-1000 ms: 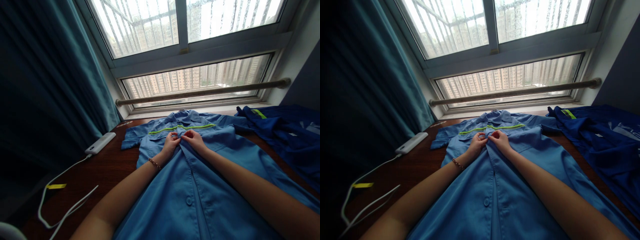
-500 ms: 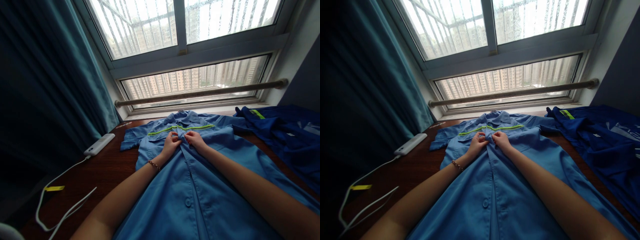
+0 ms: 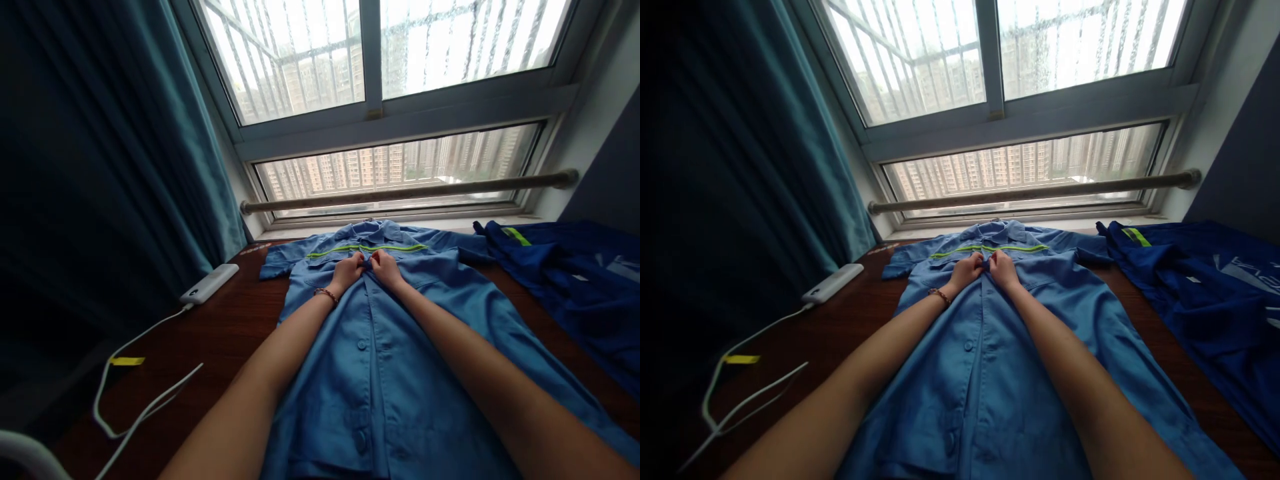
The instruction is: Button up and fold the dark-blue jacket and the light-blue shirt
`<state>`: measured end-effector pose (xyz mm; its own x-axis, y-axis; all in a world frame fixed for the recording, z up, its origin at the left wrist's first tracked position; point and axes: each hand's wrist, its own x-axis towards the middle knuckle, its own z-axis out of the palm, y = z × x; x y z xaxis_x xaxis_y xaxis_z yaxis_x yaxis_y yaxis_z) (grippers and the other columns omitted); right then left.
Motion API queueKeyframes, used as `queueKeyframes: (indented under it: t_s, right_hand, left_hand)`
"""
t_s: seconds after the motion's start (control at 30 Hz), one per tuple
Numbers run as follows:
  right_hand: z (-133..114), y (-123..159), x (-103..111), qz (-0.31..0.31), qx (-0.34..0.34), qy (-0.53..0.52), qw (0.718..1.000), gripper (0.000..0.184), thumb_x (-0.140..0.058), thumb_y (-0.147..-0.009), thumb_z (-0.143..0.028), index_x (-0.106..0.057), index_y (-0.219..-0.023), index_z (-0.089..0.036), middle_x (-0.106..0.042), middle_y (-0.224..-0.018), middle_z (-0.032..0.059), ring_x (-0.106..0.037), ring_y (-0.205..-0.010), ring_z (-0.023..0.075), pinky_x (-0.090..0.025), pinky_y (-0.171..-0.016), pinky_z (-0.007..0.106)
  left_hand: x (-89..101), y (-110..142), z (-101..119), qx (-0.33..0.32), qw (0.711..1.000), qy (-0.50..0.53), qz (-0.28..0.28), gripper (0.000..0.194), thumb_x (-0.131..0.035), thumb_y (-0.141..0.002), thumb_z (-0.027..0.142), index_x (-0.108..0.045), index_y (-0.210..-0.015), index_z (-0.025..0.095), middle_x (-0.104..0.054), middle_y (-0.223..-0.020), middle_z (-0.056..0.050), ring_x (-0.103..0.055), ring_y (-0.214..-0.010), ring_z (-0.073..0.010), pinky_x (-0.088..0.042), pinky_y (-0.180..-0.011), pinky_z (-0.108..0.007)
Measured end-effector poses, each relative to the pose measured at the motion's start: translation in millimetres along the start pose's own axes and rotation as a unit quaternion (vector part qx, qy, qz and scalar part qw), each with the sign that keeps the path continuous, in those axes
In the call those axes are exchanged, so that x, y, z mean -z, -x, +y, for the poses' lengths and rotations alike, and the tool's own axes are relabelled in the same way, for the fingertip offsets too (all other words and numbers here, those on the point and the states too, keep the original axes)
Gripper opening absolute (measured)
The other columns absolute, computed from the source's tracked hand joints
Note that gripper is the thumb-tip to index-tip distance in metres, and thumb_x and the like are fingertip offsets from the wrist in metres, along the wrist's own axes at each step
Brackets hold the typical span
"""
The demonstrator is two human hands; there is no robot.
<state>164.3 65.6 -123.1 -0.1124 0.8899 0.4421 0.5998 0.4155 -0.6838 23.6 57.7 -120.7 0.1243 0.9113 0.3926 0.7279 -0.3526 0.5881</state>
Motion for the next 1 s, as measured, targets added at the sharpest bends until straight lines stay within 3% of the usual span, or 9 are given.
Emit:
queueKeyframes:
  t_s: [0.1,0.23,0.33,0.47,0.53,0.7,0.83,0.9,1.0]
  right_hand:
    - [-23.9,31.2,10.3,0.007,0.050,0.049,0.998,0.019,-0.039,-0.083,-0.016,-0.054,-0.094,-0.014,-0.055,-0.096,0.0110,-0.052,-0.081,0.0190,-0.037,-0.071,0.027]
    - [-45.2,85.4,23.8,-0.069,0.149,0.169,0.972,0.017,-0.045,-0.084,-0.032,-0.055,-0.086,-0.018,-0.055,-0.085,0.0088,-0.051,-0.080,0.0218,-0.038,-0.068,0.028]
    - [-44.2,104.6,30.9,-0.070,0.106,0.202,0.971,0.026,-0.056,-0.076,-0.040,-0.055,-0.088,-0.016,-0.055,-0.087,0.0110,-0.051,-0.081,0.0240,-0.039,-0.070,0.031]
    - [-34.0,98.9,35.0,-0.062,0.040,0.174,0.982,0.018,-0.055,-0.074,-0.033,-0.057,-0.081,-0.016,-0.056,-0.083,0.0090,-0.053,-0.075,0.0210,-0.040,-0.068,0.029]
    - [-29.9,92.8,35.0,-0.069,0.030,0.148,0.986,0.013,-0.053,-0.074,-0.027,-0.059,-0.079,-0.017,-0.057,-0.080,0.0070,-0.054,-0.072,0.0195,-0.039,-0.065,0.027]
    - [-19.5,82.3,31.9,-0.093,-0.016,0.083,0.992,0.023,-0.045,-0.073,-0.017,-0.067,-0.075,-0.019,-0.064,-0.078,0.0061,-0.058,-0.075,0.0211,-0.038,-0.065,0.028]
    - [-12.2,74.5,31.5,-0.103,-0.081,-0.055,0.990,0.024,-0.047,-0.068,-0.015,-0.070,-0.075,-0.019,-0.066,-0.076,0.0049,-0.058,-0.078,0.0225,-0.040,-0.069,0.029]
    - [-13.1,71.9,33.7,-0.125,-0.135,-0.177,0.967,0.021,-0.050,-0.065,-0.017,-0.070,-0.072,-0.017,-0.065,-0.067,0.0034,-0.058,-0.070,0.0206,-0.041,-0.063,0.027]
    - [-20.0,71.9,38.8,-0.167,-0.226,-0.336,0.899,0.017,-0.056,-0.064,-0.024,-0.068,-0.070,-0.013,-0.054,-0.048,-0.0007,-0.046,-0.045,0.0121,-0.034,-0.046,0.022]
  left_hand:
    - [-1.1,-1.6,1.5,0.000,1.000,0.000,0.001,0.023,-0.059,-0.069,0.014,-0.057,-0.091,0.021,-0.066,-0.082,-0.006,-0.060,-0.082,-0.0235,-0.039,-0.079,-0.032]
    - [-1.5,0.0,2.9,-0.002,1.000,0.002,0.003,0.024,-0.060,-0.069,0.014,-0.057,-0.092,0.021,-0.065,-0.081,-0.006,-0.060,-0.081,-0.0231,-0.039,-0.079,-0.032]
    - [-0.1,5.1,6.1,-0.005,1.000,0.007,0.014,0.027,-0.060,-0.069,0.013,-0.056,-0.094,0.020,-0.064,-0.083,-0.007,-0.059,-0.081,-0.0226,-0.039,-0.079,-0.031]
    - [9.0,16.8,20.0,-0.029,0.994,0.034,0.099,0.030,-0.055,-0.073,0.014,-0.052,-0.102,0.020,-0.060,-0.094,-0.007,-0.057,-0.075,-0.0180,-0.040,-0.073,-0.027]
    - [16.4,25.3,32.9,-0.058,0.991,0.040,0.110,0.020,-0.053,-0.075,0.016,-0.054,-0.094,0.019,-0.059,-0.091,-0.006,-0.054,-0.066,-0.0146,-0.040,-0.067,-0.025]
    - [25.0,61.3,60.3,-0.127,0.990,0.005,-0.061,0.007,-0.049,-0.075,0.015,-0.055,-0.074,0.018,-0.056,-0.070,-0.002,-0.051,-0.062,-0.0141,-0.038,-0.061,-0.024]
    - [17.5,86.5,53.6,-0.067,0.996,-0.048,-0.039,0.011,-0.046,-0.075,0.014,-0.054,-0.082,0.017,-0.054,-0.081,-0.006,-0.052,-0.073,-0.0181,-0.040,-0.065,-0.028]
    - [15.1,89.7,47.9,-0.045,0.995,-0.068,-0.059,0.013,-0.045,-0.077,0.016,-0.054,-0.086,0.017,-0.053,-0.087,-0.008,-0.053,-0.076,-0.0187,-0.041,-0.068,-0.029]
    - [16.4,87.4,45.3,-0.023,0.991,-0.097,-0.091,0.013,-0.044,-0.079,0.017,-0.054,-0.086,0.016,-0.053,-0.090,-0.008,-0.054,-0.079,-0.0193,-0.042,-0.071,-0.030]
